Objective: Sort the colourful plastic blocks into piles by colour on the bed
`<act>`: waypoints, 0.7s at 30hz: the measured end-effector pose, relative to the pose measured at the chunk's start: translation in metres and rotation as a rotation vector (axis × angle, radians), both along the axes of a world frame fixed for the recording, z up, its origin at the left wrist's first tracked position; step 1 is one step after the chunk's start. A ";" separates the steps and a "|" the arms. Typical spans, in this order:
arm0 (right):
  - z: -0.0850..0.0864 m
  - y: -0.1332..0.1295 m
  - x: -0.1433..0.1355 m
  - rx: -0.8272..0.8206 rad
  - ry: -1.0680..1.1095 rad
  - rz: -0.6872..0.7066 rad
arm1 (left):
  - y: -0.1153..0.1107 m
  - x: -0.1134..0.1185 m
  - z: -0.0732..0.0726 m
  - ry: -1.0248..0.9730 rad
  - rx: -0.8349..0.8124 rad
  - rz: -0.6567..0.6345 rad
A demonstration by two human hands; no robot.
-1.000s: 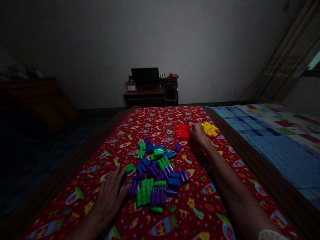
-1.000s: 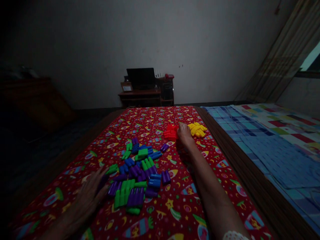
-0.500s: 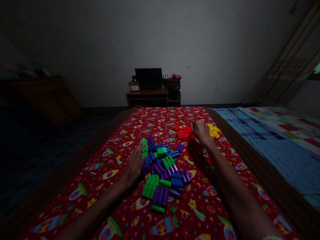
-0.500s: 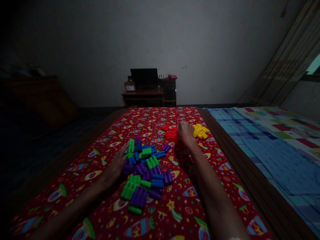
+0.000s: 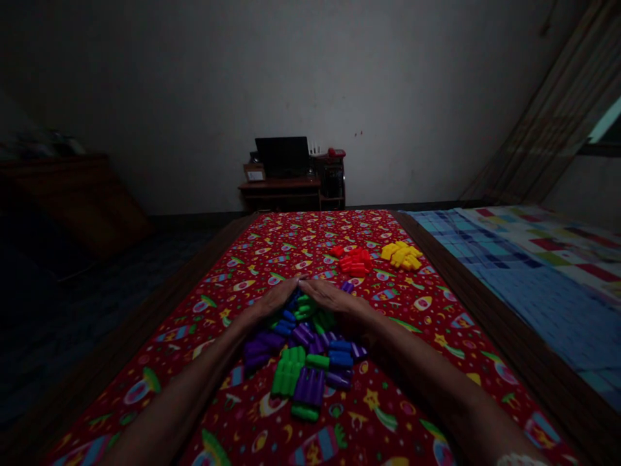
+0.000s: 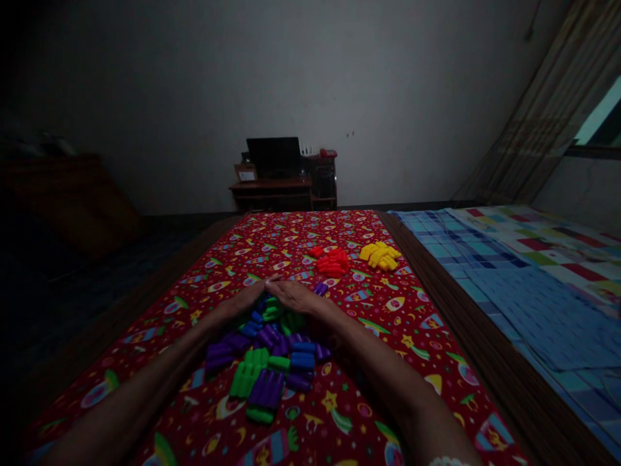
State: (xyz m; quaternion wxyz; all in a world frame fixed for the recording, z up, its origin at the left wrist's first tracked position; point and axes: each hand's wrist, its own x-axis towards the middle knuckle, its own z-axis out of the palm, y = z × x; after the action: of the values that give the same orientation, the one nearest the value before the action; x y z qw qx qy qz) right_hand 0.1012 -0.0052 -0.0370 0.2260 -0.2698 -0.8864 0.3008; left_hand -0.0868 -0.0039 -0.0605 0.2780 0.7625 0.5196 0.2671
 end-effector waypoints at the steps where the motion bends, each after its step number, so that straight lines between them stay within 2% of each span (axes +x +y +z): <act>1: 0.006 0.000 0.004 -0.025 0.010 -0.005 | -0.007 -0.001 0.006 0.010 0.008 0.000; 3: 0.017 0.004 0.017 -0.003 0.011 -0.081 | -0.024 -0.004 0.020 0.071 0.069 0.019; 5: 0.023 0.010 0.036 0.104 0.023 -0.231 | -0.046 -0.007 0.035 0.166 0.156 0.026; 7: 0.020 0.017 0.058 0.241 -0.014 -0.417 | -0.074 -0.005 0.047 0.255 0.228 0.001; 9: 0.009 0.024 0.079 0.334 -0.129 -0.584 | -0.105 0.003 0.052 0.325 0.297 -0.133; 11: -0.006 0.032 0.093 0.329 -0.257 -0.690 | -0.134 0.017 0.051 0.396 0.360 -0.275; 14: -0.026 0.046 0.100 0.284 -0.304 -0.741 | -0.164 0.041 0.041 0.472 0.489 -0.411; 17: -0.038 0.064 0.097 0.281 -0.251 -0.721 | -0.176 0.058 0.028 0.486 0.654 -0.415; 21: -0.046 0.087 0.093 0.296 -0.168 -0.678 | -0.177 0.060 0.016 0.459 0.774 -0.384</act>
State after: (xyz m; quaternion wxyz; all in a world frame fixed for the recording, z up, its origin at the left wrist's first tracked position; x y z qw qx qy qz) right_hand 0.1942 0.0817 -0.0830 0.2760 -0.5358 -0.7961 0.0545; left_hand -0.0265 -0.1812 -0.0449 -0.1033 0.9311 0.2802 0.2094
